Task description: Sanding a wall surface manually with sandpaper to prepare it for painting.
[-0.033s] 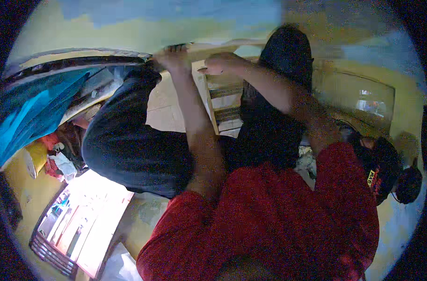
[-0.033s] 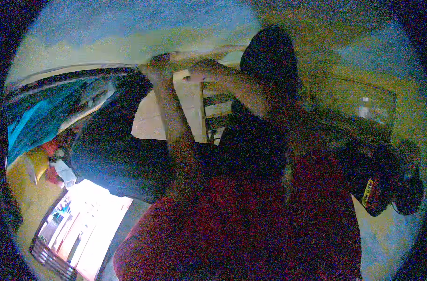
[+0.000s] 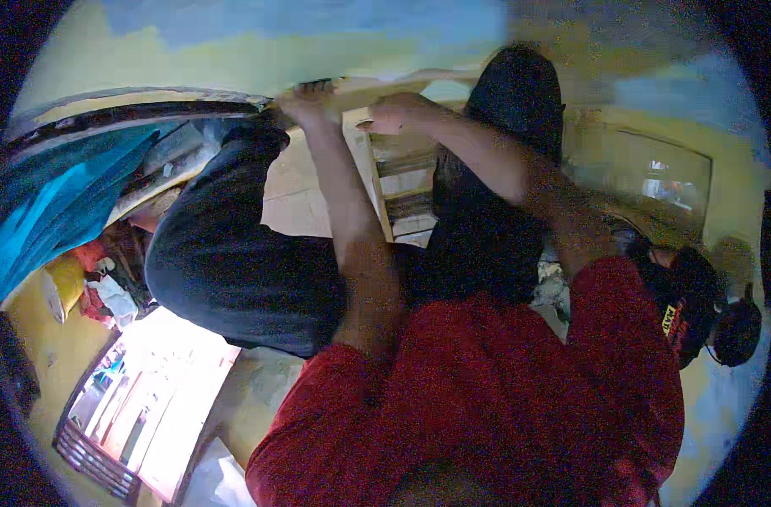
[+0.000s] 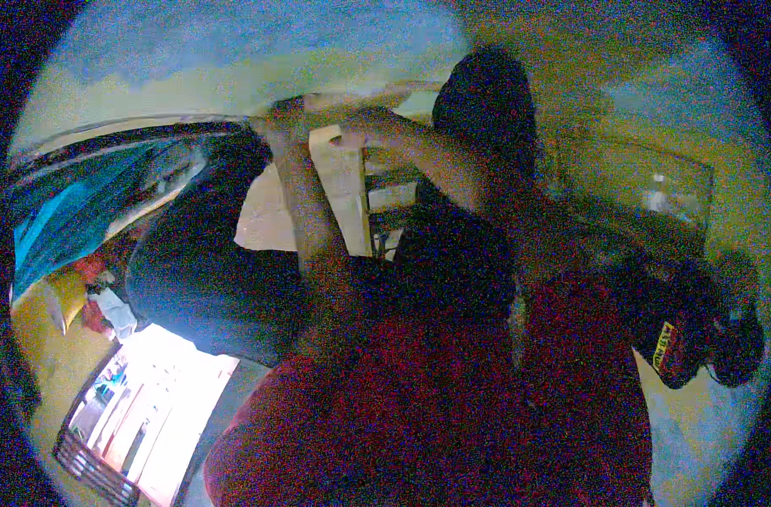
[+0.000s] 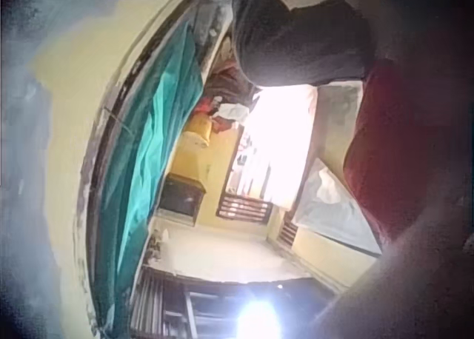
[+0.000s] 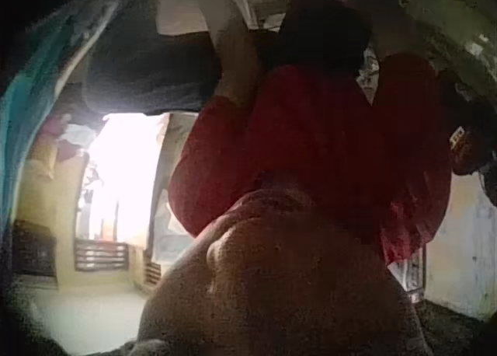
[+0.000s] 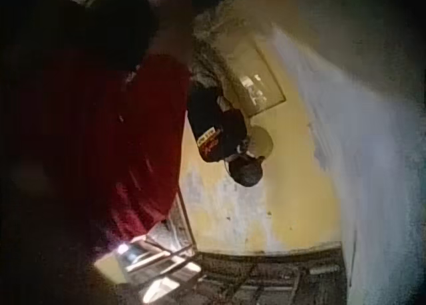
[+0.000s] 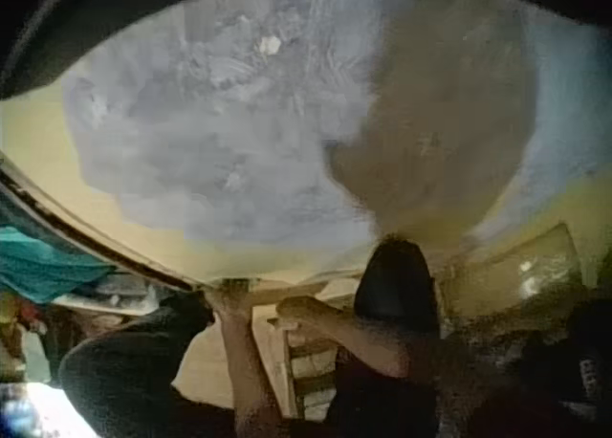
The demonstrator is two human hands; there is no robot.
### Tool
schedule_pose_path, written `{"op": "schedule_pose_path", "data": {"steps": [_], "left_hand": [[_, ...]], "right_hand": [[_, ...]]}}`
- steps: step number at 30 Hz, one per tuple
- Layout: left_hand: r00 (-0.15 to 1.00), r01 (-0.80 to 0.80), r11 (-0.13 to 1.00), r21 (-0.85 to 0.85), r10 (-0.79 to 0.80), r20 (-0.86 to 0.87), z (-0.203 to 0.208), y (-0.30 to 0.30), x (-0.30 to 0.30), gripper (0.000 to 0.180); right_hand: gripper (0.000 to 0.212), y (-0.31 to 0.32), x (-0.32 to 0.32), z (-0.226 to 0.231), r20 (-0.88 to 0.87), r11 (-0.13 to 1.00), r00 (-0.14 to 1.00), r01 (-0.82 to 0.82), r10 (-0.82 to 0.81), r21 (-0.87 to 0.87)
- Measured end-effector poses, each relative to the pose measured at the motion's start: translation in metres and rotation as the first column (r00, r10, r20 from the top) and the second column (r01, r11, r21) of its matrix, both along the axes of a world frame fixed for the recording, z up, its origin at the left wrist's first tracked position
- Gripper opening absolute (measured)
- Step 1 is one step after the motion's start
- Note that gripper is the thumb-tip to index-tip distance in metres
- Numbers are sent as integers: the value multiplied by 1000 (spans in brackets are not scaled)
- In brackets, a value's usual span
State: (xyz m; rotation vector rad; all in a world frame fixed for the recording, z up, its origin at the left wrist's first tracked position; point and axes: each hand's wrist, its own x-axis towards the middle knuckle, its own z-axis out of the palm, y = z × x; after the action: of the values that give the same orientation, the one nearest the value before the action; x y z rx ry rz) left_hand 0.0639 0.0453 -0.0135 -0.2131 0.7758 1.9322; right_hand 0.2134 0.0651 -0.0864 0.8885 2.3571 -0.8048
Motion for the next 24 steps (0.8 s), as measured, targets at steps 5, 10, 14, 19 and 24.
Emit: {"op": "schedule_pose_path", "data": {"steps": [5, 10, 14, 19, 24], "left_hand": [[958, -2, 988, -158, -43, -283, -81, -14, -78, 87], [969, -174, 984, -38, 164, -184, -5, 3, -11, 72], [551, -325, 914, -241, -24, -834, 18, -8, -19, 69], [484, -286, 944, -161, -3, -875, -35, -15, -32, 71], [835, -195, 981, -18, 156, -528, -32, -5, -39, 71]], "right_hand": [[87, -7, -37, 37, 94, 1000, 996, 1, 2, -28], [86, -1, -3, 47, 33, 994, 998, -44, 47, -98], [84, -3, -18, 56, 64, 989, 995, -65, 74, -134], [82, -8, -28, 50, 66, 993, 995, -65, 71, -95], [85, 0, -22, 39, 33, 995, 998, -42, 45, -90]]}}
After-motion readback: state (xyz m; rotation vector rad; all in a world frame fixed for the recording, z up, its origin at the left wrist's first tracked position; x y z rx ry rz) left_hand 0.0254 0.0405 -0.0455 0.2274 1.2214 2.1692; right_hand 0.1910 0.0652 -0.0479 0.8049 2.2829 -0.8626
